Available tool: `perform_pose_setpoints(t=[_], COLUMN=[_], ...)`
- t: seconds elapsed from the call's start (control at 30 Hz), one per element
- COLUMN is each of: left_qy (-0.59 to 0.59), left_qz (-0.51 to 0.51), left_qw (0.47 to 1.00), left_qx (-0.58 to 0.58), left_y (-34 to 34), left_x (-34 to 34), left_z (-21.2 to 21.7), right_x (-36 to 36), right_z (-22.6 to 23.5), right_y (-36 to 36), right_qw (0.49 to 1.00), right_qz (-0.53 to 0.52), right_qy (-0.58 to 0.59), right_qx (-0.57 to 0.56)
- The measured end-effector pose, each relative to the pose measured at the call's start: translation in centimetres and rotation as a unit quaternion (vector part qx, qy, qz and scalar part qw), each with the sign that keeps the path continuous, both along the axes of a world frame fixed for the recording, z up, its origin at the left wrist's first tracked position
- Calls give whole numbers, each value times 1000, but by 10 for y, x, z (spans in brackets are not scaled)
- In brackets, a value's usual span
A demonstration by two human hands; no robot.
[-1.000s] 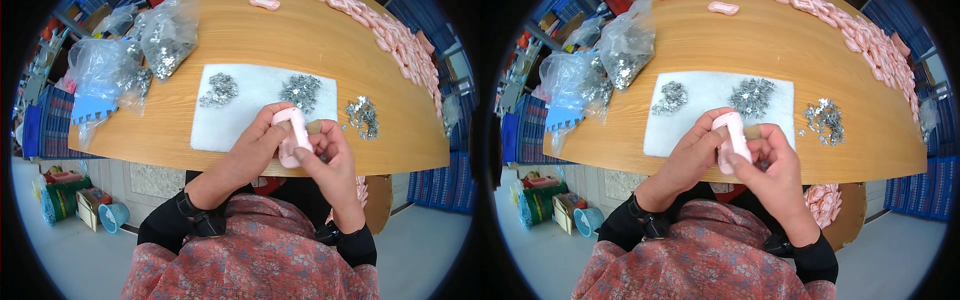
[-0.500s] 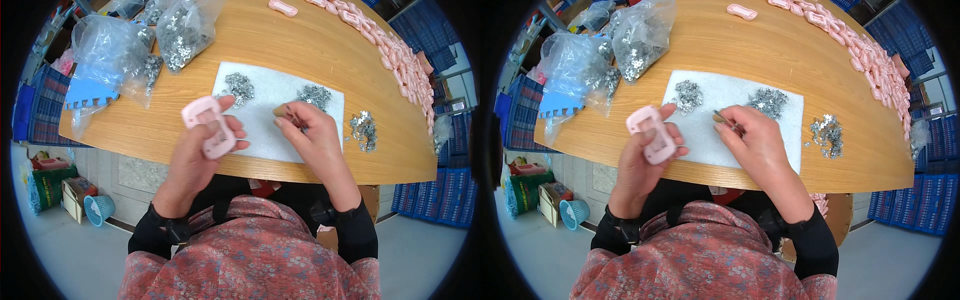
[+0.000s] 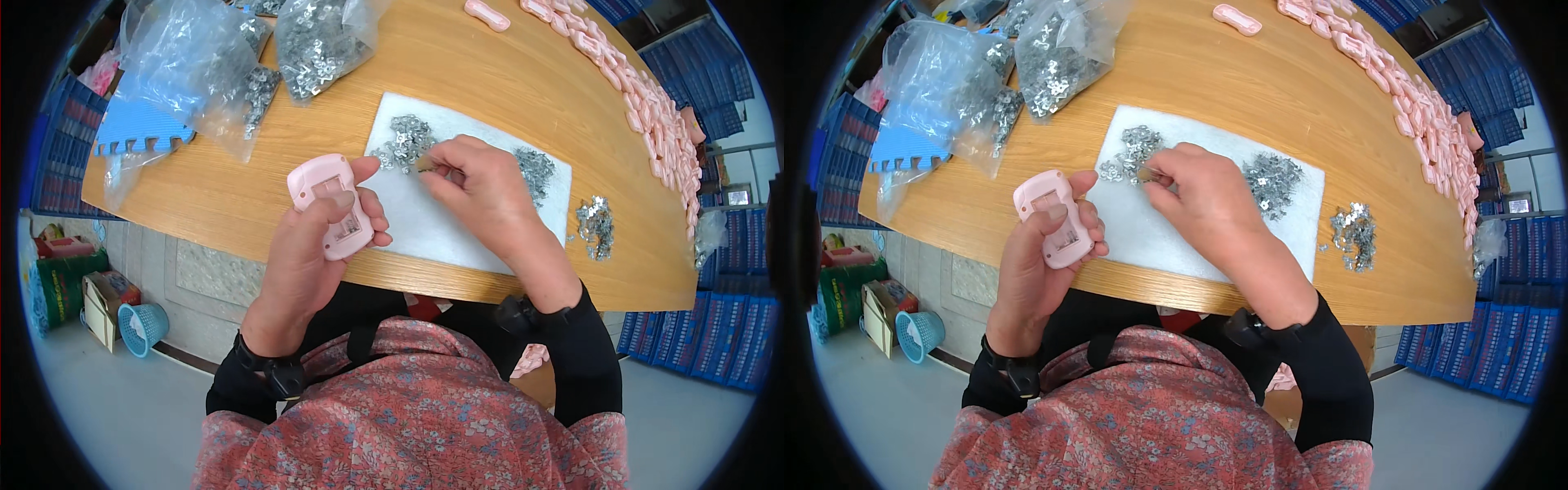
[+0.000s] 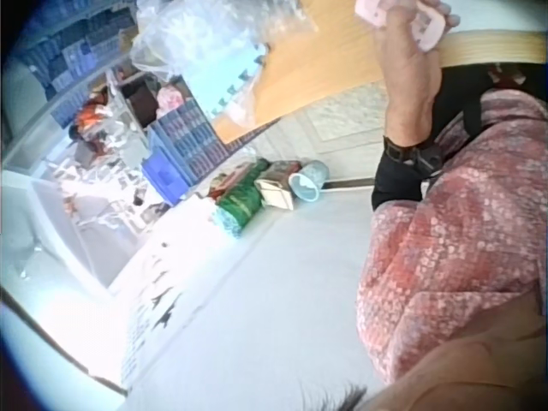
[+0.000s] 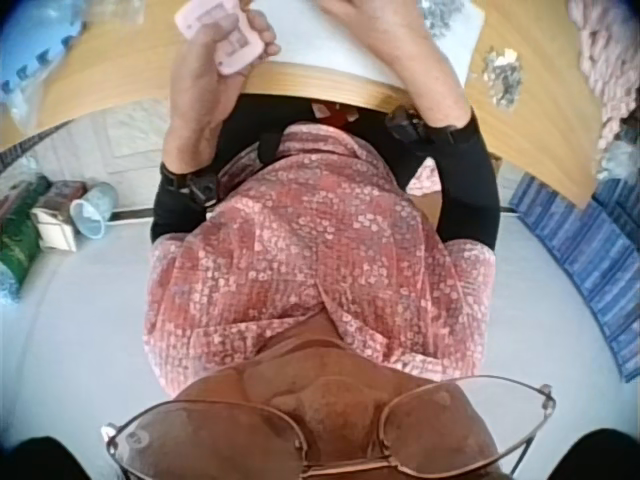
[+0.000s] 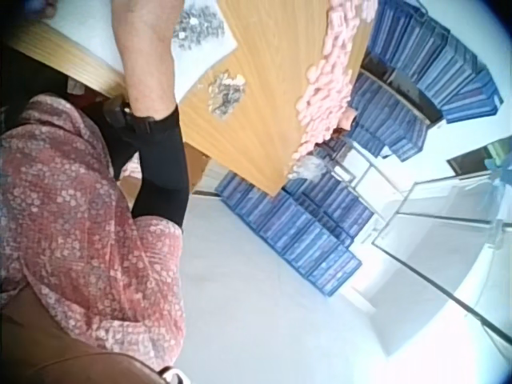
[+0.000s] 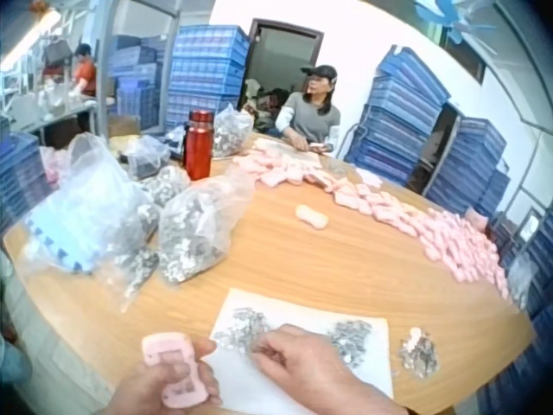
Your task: The person inserts small metal components into pink plastic housings using a thin metal tool. They handle the parts one at a time, placing the metal pieces into slots within the plastic shells. The person also gathers and organizes a large pile of pink plastic parts on the table.
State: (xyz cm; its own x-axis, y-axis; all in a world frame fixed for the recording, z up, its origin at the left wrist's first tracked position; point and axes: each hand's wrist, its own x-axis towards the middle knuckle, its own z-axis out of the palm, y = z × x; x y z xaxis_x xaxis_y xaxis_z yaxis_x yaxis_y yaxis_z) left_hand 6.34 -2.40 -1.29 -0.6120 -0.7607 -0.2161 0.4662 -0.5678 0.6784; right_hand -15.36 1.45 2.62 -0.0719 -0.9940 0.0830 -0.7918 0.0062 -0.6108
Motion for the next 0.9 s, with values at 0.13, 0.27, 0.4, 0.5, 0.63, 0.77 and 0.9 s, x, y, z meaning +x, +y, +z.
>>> perform_pose_setpoints(t=[0.13, 0.27, 0.4, 0.5, 0.63, 0.77, 0.9], left_qy=[-7, -48, -79, -104, -110, -87, -84], left_qz=[-21, -25, -48, -59, -30, -12, -6], left_qw=[1000, 999, 995, 991, 991, 995, 995], left_qx=[1, -6, -22, -57, -64, -57, -58], left_y=[3, 7, 9, 8, 4, 2, 5], left_x=[-3, -14, -27, -33, -25, -14, -12], left_z=[3, 10, 19, 20, 15, 9, 6], right_x=[-10, -17, -8, -7, -24, -37, -29], right_z=[4, 4, 22, 24, 4, 15, 24], right_y=[13, 26, 38, 45, 51, 66, 59], right_qw=[994, 986, 988, 993, 996, 987, 996], right_qz=[-37, -44, -33, -25, -43, -24, -15], right_qy=[-90, -158, -151, -114, 72, 152, 83], right_qx=[49, 36, 18, 6, -9, 48, 27])
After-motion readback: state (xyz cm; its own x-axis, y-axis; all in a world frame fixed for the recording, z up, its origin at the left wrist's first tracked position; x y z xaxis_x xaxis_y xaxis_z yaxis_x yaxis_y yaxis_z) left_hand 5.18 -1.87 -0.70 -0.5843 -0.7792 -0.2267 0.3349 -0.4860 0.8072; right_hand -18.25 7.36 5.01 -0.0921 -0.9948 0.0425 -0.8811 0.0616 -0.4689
